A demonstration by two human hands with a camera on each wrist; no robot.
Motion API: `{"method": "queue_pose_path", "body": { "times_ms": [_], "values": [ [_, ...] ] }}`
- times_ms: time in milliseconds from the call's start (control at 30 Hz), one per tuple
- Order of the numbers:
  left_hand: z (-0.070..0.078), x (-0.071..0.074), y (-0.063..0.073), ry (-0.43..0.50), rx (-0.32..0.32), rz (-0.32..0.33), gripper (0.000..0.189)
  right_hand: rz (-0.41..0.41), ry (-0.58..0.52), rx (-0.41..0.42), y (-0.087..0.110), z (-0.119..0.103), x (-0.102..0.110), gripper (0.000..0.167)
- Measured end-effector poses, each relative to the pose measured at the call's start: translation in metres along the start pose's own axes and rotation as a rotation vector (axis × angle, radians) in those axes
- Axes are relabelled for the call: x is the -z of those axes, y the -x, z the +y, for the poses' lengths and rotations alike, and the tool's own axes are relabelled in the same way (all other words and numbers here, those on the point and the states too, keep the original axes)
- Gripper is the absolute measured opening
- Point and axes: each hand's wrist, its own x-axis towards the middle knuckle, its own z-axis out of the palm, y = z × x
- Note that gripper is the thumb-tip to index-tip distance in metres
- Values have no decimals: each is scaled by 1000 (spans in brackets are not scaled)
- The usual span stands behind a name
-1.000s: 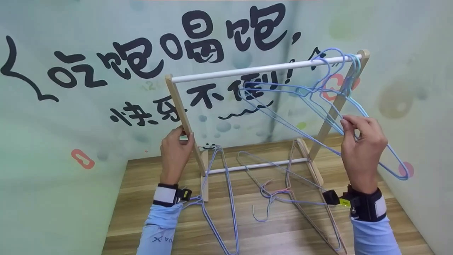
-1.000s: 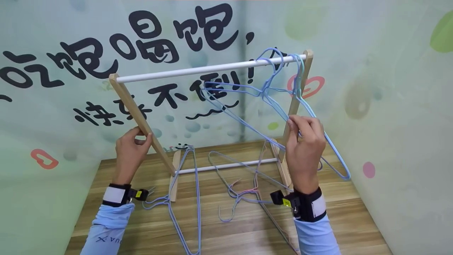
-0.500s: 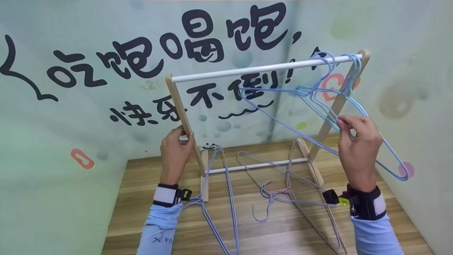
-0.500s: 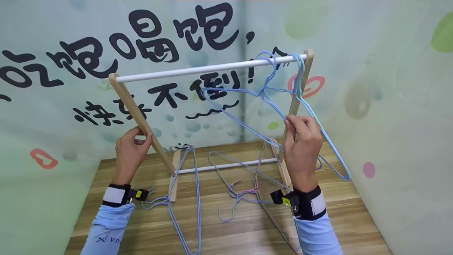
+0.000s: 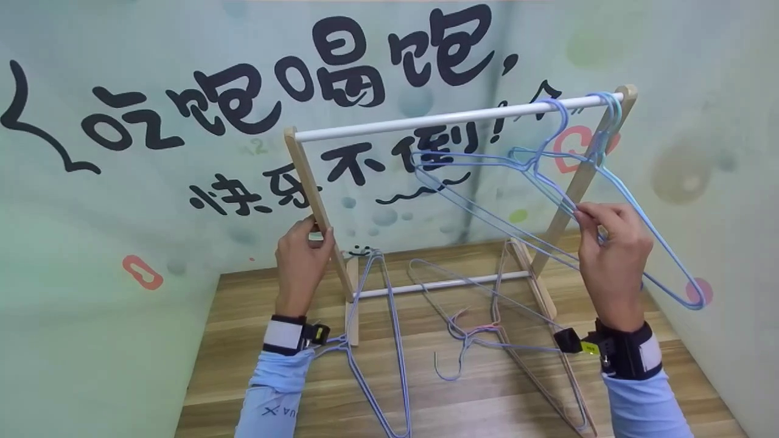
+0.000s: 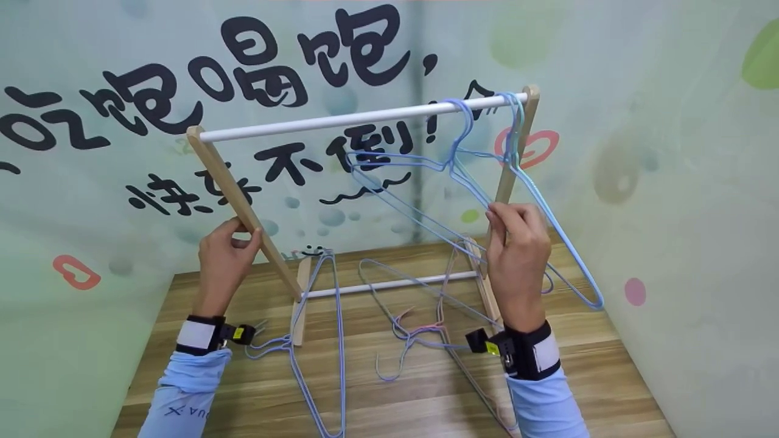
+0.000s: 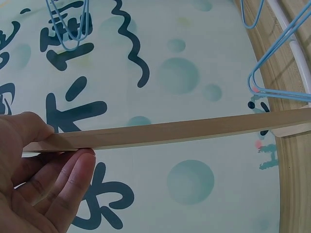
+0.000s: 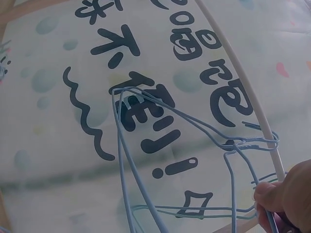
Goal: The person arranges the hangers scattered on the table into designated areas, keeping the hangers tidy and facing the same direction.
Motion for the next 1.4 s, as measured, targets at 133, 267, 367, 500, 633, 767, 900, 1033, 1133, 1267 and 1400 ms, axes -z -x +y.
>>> {"method": "queue_pose_path", "body": {
  "times_ms": [133, 267, 367, 500, 633, 767, 900, 1033, 1133, 1267, 1400],
  "values": [
    [-1, -1, 0, -2, 0, 0, 21, 0, 9, -1, 1, -1, 0, 9],
    [0, -1, 0, -9, 1, -3, 22, 0, 13, 7, 2, 0, 0, 8],
    [0, -1, -1, -7, 7, -5, 23, -2, 13, 11, 3, 0, 0, 9],
    [0, 0, 0, -3, 10, -7, 23, 4, 17, 16, 5, 3, 1, 10],
    [0, 0, 0, -2, 11, -1, 23, 9, 7, 41, 7, 5, 1, 9],
    [-1, 0, 0, 1, -8, 8, 23, -7, -5, 61, 11, 6, 2, 9],
    [0, -1, 0, -4, -16, 8, 22, -31, -12, 86, 17, 4, 1, 10],
    [0, -1, 1, -14, -9, 4, 21, -60, -36, 131, 25, 1, -3, 12],
    [0, -1, 0, -17, -8, 5, 21, -84, -61, 166, 32, -2, -8, 14],
    [-1, -1, 0, -6, -10, 8, 21, -130, -78, 206, 42, -3, -15, 16],
    [-1, -1, 0, 0, -15, 9, 21, -173, -99, 232, 50, -5, -21, 19]
  ]
}}
